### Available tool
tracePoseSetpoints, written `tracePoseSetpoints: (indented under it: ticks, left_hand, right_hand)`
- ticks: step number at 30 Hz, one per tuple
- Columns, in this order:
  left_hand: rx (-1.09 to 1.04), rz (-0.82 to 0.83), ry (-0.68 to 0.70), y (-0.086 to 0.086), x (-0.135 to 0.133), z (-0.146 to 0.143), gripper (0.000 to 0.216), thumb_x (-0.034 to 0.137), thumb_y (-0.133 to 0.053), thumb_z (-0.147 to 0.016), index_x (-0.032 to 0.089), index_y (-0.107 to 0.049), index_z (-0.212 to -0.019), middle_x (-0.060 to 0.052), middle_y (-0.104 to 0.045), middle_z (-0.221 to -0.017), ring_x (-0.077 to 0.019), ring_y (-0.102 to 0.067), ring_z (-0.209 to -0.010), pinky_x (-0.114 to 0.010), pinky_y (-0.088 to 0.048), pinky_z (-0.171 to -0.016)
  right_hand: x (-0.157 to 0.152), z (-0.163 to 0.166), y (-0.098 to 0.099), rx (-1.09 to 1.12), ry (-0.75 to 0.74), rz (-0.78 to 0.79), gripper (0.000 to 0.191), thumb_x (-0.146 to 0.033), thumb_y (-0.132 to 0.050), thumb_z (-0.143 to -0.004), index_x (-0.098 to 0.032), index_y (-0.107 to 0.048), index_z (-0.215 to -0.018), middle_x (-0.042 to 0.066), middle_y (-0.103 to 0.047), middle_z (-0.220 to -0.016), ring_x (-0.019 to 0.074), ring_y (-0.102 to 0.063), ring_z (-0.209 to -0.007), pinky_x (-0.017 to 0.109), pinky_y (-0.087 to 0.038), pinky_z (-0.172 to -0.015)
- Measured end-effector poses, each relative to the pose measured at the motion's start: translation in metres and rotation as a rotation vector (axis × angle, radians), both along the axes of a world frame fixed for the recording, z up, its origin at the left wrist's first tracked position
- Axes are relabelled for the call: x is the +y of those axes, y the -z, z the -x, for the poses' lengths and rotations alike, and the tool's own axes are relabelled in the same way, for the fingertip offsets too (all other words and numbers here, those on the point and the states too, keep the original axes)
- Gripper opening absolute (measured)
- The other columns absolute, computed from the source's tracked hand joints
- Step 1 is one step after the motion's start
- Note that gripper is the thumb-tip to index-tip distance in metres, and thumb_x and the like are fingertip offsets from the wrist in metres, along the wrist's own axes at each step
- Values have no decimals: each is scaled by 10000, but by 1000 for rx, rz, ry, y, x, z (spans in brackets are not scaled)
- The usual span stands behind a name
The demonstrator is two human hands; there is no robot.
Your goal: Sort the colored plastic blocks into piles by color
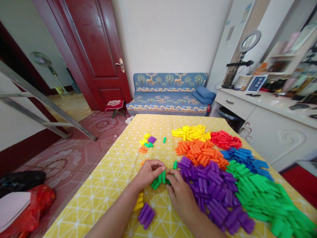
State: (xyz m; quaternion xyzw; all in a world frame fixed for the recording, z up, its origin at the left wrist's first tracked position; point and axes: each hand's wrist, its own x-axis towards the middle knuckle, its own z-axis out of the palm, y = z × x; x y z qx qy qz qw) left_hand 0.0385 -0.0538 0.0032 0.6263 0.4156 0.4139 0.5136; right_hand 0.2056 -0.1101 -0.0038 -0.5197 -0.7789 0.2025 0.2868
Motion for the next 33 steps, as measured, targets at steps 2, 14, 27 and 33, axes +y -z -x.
tracePoseSetpoints:
  ticks: [2, 14, 27, 33]
  left_hand:
    - [18, -4, 18, -1, 0, 0, 294, 400, -644, -812, 110, -688, -800, -50, -663, -726, -131, -590, -669, -213, -458, -634]
    - [244, -128, 54, -4, -1, -2, 330, 415, -546, -869, 132, -706, -815, -51, -685, -752, -155, -607, -710, -227, -452, -647]
    - [256, -85, 64, -4, -2, -2, 348, 447, -533, -870, 140, -670, -781, -34, -620, -704, -136, -551, -676, -217, -430, -631]
    - [277, -73, 66, -1, -1, -2, 347, 452, -532, -862, 140, -662, -783, -18, -598, -681, -130, -527, -647, -214, -415, -609]
  right_hand:
    - [-2, 1, -2, -42, 32, -27, 358, -73, -486, -790, -213, -589, -1103, 95, -491, -1301, 225, -558, -1138, 349, -478, -941]
    - [-10, -1, -6, -6, -8, 68, 165, -160, -425, -897, -205, -574, -951, 7, -646, -785, 154, -633, -724, 246, -431, -643]
    - [-20, -8, -27, -136, -45, 62, 341, -166, -600, -756, -257, -614, -1085, 34, -618, -1005, 181, -616, -890, 273, -464, -766]
    - [3, -125, -66, -126, 501, -187, 421, -511, -548, -815, -217, -595, -1113, 19, -632, -752, 176, -579, -605, 285, -437, -578]
